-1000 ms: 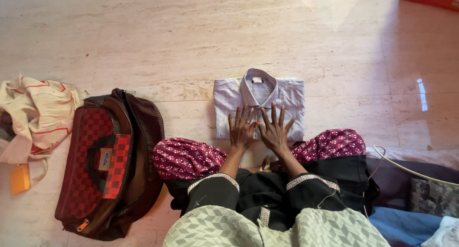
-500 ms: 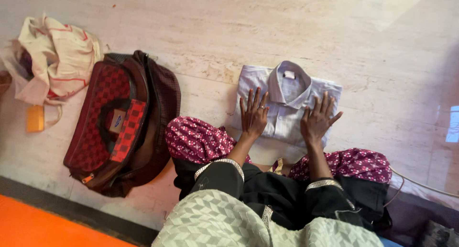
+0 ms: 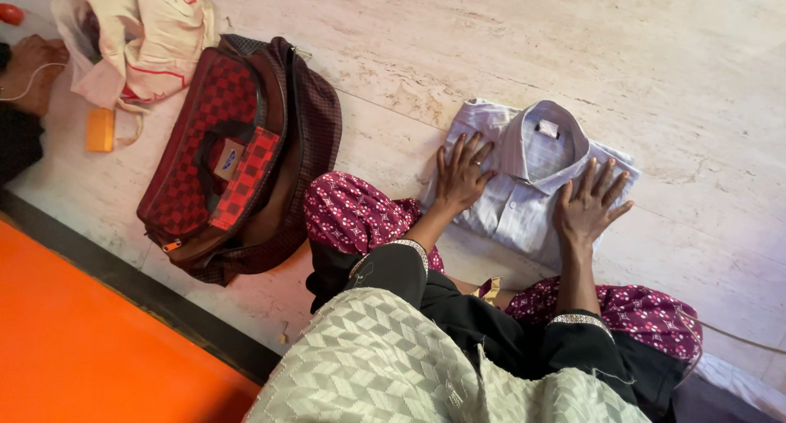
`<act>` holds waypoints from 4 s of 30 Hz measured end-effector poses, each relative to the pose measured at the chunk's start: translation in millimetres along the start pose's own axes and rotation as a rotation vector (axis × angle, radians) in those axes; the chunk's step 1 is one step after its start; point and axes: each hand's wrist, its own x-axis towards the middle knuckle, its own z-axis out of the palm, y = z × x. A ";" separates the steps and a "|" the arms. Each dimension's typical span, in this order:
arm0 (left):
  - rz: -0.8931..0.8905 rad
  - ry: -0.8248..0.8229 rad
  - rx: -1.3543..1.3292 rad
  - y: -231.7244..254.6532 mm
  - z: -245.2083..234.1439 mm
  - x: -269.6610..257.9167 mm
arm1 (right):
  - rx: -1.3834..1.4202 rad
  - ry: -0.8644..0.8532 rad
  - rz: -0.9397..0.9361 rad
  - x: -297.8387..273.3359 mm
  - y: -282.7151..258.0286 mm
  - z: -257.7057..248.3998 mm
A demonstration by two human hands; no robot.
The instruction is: The person folds a light-blue collared shirt on the floor, smoothing the fabric by hand and tucking in the sleeves and sides to form a rectangular shape.
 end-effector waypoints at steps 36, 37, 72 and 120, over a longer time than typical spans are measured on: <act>0.120 -0.053 0.220 62.9 50.2 -39.2 | -0.081 0.016 -0.179 -50.3 -59.1 27.6; 0.121 -0.047 0.331 54.6 53.0 -46.9 | -0.071 -0.063 -0.134 -60.8 -66.6 26.1; 0.104 0.002 0.403 -25.2 32.9 0.2 | -0.238 0.015 -0.205 -8.6 27.5 25.1; -0.867 -0.187 -1.188 -363.5 -181.3 -231.5 | 1.275 -1.222 -0.162 -240.3 -381.2 -53.8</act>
